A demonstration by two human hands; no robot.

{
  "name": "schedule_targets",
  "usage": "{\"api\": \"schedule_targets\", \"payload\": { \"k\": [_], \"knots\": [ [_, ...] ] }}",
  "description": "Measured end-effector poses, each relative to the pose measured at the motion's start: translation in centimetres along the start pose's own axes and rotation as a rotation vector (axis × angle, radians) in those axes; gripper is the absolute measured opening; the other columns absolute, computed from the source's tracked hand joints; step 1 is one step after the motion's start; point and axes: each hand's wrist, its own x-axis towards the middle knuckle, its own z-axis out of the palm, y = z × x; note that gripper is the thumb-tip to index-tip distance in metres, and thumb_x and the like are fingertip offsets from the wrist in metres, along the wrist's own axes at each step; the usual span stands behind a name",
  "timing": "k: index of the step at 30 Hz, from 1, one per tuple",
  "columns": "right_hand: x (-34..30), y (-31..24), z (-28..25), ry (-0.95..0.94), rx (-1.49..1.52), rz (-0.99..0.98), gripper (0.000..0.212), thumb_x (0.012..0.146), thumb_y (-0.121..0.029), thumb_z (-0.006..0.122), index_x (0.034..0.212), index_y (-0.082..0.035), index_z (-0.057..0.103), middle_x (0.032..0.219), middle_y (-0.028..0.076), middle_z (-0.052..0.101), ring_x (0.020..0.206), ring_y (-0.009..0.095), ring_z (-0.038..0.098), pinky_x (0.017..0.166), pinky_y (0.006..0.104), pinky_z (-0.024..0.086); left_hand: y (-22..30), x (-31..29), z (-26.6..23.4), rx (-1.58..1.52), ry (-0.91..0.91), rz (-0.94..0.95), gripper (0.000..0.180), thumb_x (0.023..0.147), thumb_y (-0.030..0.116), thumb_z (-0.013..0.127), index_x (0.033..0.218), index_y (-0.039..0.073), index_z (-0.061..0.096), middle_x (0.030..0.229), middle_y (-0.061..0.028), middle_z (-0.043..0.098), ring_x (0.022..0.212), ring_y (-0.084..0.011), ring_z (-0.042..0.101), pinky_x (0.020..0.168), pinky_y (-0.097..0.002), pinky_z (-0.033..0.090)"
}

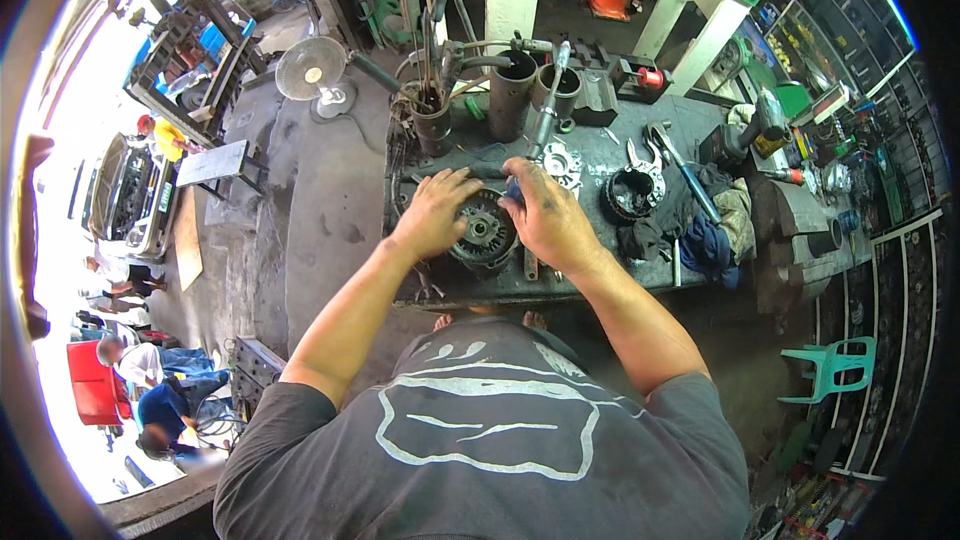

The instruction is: The person disassembles an alternator on a workbench, removes a rotor, and uses a hammer to tap it. They then reassemble the alternator, using a cordless drill to tighten bolts, and wipe the unit with a cloth.

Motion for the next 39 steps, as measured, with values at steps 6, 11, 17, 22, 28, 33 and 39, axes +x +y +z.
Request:
{"api": "schedule_targets", "payload": {
  "k": [6, 11, 17, 22, 28, 33, 39],
  "knots": [
    [-0.2, 0.2, 0.6, -0.008, -0.037, 0.034, 0.045, 0.098, -0.009, 0.080, 0.137, -0.006, 0.058, 0.115, 0.020, 0.074, 0.104, 0.043, 0.075, 0.088, 0.0502, 0.061, 1.9, 0.2, 1.9, 0.025, -0.031, 0.071, 0.040, 0.092, 0.028, 0.082, 0.130, 0.018, 0.081, 0.165, -0.0157, 0.052, 0.159, -0.0390, 0.039, 0.133, -0.0605, 0.027],
    [-0.8, 0.5, 0.7, 0.008, -0.010, -0.003, 0.045, 0.097, -0.008, 0.080, 0.136, -0.006, 0.058, 0.115, 0.021, 0.073, 0.107, 0.044, 0.073, 0.089, 0.0515, 0.060, 2.6, -0.3, 3.7, -0.031, 0.075, -0.045, 0.028, 0.090, 0.029, 0.085, 0.116, 0.019, 0.087, 0.160, -0.0144, 0.057, 0.153, -0.0382, 0.046, 0.125, -0.0546, 0.038],
    [0.3, 0.5, -1.6, -0.350, 0.031, -0.104, 0.031, 0.099, -0.005, 0.075, 0.127, -0.002, 0.065, 0.127, 0.022, 0.069, 0.120, 0.046, 0.068, 0.101, 0.0494, 0.057, 3.5, -0.9, 5.8, -0.046, 0.198, -0.126, 0.020, 0.083, 0.024, 0.087, 0.101, 0.015, 0.086, 0.142, -0.0159, 0.064, 0.136, -0.0376, 0.057, 0.112, -0.0535, 0.047],
    [1.1, -0.4, -0.8, -0.211, -0.124, -0.058, 0.039, 0.091, -0.009, 0.085, 0.124, -0.003, 0.066, 0.113, 0.022, 0.077, 0.105, 0.045, 0.075, 0.090, 0.0507, 0.060, 4.4, -1.2, 5.3, -0.023, 0.241, -0.188, 0.024, 0.082, 0.026, 0.087, 0.105, 0.018, 0.086, 0.146, -0.0162, 0.063, 0.145, -0.0410, 0.052, 0.120, -0.0551, 0.043],
    [3.9, -4.6, -2.7, -0.421, -0.398, -0.079, 0.046, 0.089, -0.015, 0.087, 0.127, -0.005, 0.064, 0.108, 0.025, 0.077, 0.105, 0.051, 0.074, 0.093, 0.0573, 0.057, 5.0, -0.7, 4.7, -0.154, 0.284, -0.054, 0.030, 0.092, 0.035, 0.082, 0.114, 0.014, 0.080, 0.111, -0.0153, 0.079, 0.118, -0.0392, 0.072, 0.101, -0.0526, 0.054],
    [6.8, -4.7, -4.0, -0.589, -0.447, -0.245, 0.042, 0.090, -0.017, 0.085, 0.127, -0.006, 0.069, 0.098, 0.021, 0.078, 0.102, 0.050, 0.074, 0.094, 0.0544, 0.058, 5.1, -0.9, 5.6, -0.293, 0.249, -0.166, 0.038, 0.102, 0.039, 0.073, 0.130, 0.012, 0.077, 0.100, -0.0203, 0.079, 0.098, -0.0439, 0.075, 0.088, -0.0526, 0.060],
    [6.8, -4.3, -3.6, -0.532, -0.464, -0.263, 0.038, 0.093, -0.026, 0.084, 0.118, -0.001, 0.072, 0.101, 0.023, 0.077, 0.104, 0.046, 0.074, 0.091, 0.0552, 0.057, 5.4, -0.9, 5.4, -0.195, 0.191, -0.136, 0.032, 0.106, 0.035, 0.067, 0.122, 0.008, 0.072, 0.093, -0.0192, 0.077, 0.090, -0.0426, 0.076, 0.077, -0.0553, 0.058]
  ]
}}
